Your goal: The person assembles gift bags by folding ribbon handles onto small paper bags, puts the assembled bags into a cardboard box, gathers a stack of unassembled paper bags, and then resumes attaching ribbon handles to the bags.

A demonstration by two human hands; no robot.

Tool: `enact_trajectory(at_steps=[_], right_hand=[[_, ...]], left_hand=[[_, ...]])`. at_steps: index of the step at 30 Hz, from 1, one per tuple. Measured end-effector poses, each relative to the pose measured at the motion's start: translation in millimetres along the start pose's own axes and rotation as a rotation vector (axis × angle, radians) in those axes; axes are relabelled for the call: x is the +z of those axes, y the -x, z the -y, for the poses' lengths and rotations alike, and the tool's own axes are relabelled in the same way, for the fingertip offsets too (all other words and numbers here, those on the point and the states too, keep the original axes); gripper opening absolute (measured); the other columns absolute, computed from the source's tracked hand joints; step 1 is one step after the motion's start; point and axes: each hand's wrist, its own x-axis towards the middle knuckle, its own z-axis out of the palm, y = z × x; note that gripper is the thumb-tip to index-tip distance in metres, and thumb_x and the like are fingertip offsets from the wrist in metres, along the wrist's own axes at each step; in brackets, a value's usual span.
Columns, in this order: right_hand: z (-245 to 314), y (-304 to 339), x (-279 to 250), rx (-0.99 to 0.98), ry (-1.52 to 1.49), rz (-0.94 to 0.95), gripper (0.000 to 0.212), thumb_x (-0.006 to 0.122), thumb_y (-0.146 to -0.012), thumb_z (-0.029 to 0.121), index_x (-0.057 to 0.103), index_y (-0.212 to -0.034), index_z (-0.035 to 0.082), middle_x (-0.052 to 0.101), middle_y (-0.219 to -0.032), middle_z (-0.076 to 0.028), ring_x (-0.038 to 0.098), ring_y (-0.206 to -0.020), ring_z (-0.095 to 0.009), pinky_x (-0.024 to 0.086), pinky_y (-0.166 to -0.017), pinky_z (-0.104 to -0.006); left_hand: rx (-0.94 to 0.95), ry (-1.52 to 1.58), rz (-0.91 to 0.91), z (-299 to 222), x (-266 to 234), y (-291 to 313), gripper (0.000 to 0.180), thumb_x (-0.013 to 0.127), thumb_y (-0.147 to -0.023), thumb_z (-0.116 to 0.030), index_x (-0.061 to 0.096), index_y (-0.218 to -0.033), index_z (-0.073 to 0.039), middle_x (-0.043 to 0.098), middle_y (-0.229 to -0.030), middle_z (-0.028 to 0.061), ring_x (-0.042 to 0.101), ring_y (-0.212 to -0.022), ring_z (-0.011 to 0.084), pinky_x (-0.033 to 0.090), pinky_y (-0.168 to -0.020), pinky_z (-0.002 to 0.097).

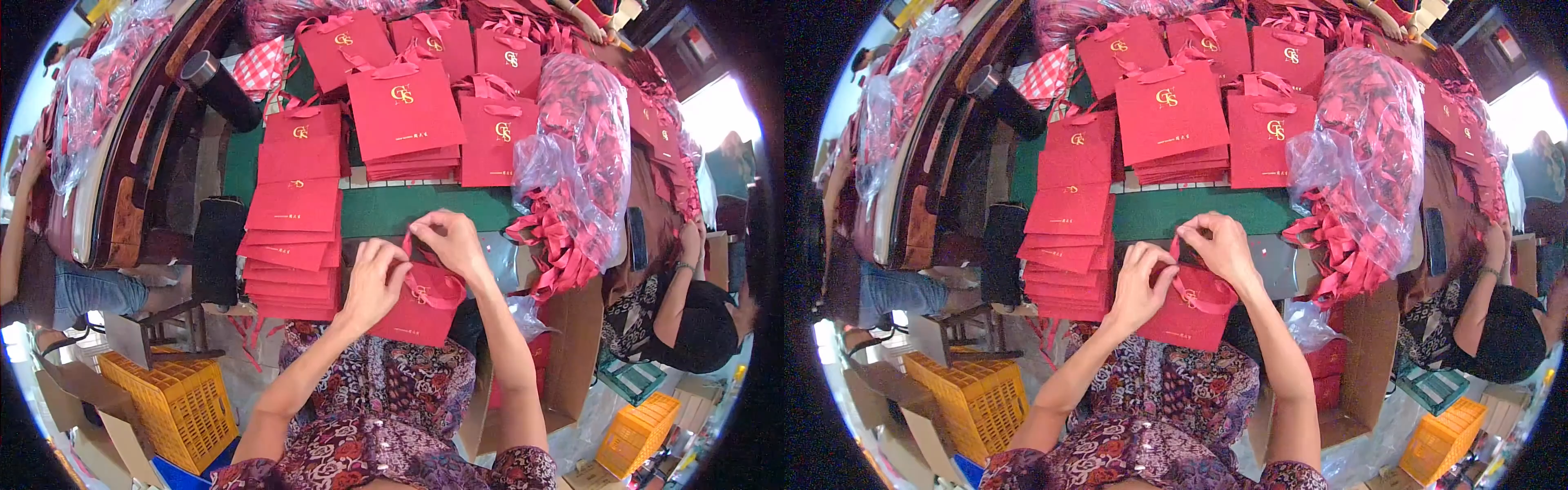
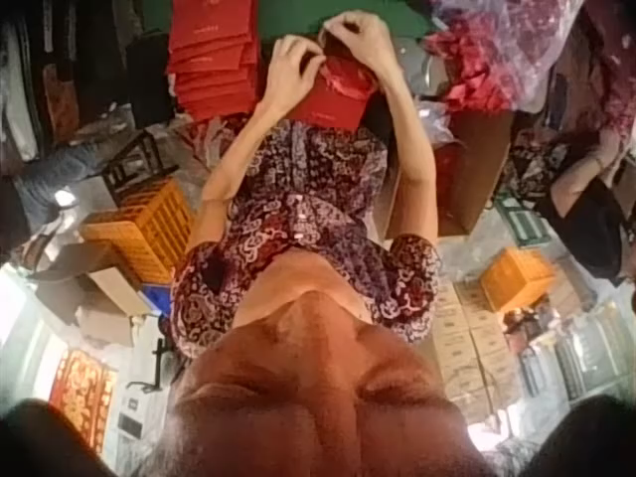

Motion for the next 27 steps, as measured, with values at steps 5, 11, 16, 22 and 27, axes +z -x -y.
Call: enact_trajectory(at_steps=[5,11,16,22,27], right_hand=[[13.0,11.1,-11.6,-0.032,0.265,-0.084,0.018,0.076,-0.083,0.019,0.071,-0.089,0.002,0.068,-0.081,-0.014,0.067,-0.070,-0.025,0.052,-0.064,-0.0353],[6.4,23.7,4.4,-0.120,0.396,0.016,0.020,0.079,-0.077,0.014,0.066,-0.087,0.002,0.067,-0.079,-0.011,0.068,-0.071,-0.025,0.053,-0.063,-0.0362],[5.5,26.6,8.0,-0.150,0.470,-0.084,0.012,0.071,-0.084,0.012,0.064,-0.088,0.003,0.067,-0.084,-0.015,0.067,-0.080,-0.038,0.052,-0.069,-0.0473],[-1.8,29.4,5.4,-0.025,0.121,-0.135,0.015,0.067,-0.091,0.012,0.069,-0.100,0.000,0.071,-0.088,-0.017,0.070,-0.078,-0.030,0.054,-0.070,-0.0369],[-8.7,29.7,4.4,0.083,-0.103,-0.069,0.016,0.068,-0.092,0.012,0.069,-0.102,-0.001,0.072,-0.084,-0.010,0.067,-0.074,-0.014,0.052,-0.067,-0.0291]], left_hand=[[-0.174,-0.077,0.022,6.0,-1.6,-3.6,0.018,0.071,-0.082,-0.006,0.060,-0.095,-0.004,0.063,-0.092,0.0119,0.056,-0.090,0.0319,0.045,-0.081,0.0409],[-0.165,-0.162,-0.011,9.3,7.4,-13.9,0.021,0.073,-0.082,-0.011,0.060,-0.096,-0.004,0.066,-0.090,0.0117,0.058,-0.086,0.0308,0.044,-0.080,0.0409],[-0.202,-0.201,0.002,9.8,14.0,-22.9,0.018,0.075,-0.079,-0.012,0.063,-0.091,-0.006,0.066,-0.081,0.0088,0.057,-0.080,0.0302,0.043,-0.074,0.0434],[-0.225,-0.114,-0.031,14.2,19.2,-22.6,0.010,0.075,-0.078,-0.012,0.067,-0.082,-0.006,0.068,-0.074,0.0084,0.059,-0.074,0.0294,0.045,-0.072,0.0425],[-0.268,0.024,-0.018,9.9,18.3,-22.5,0.009,0.074,-0.078,-0.012,0.068,-0.082,-0.006,0.069,-0.073,0.0074,0.058,-0.072,0.0288,0.046,-0.071,0.0411]])
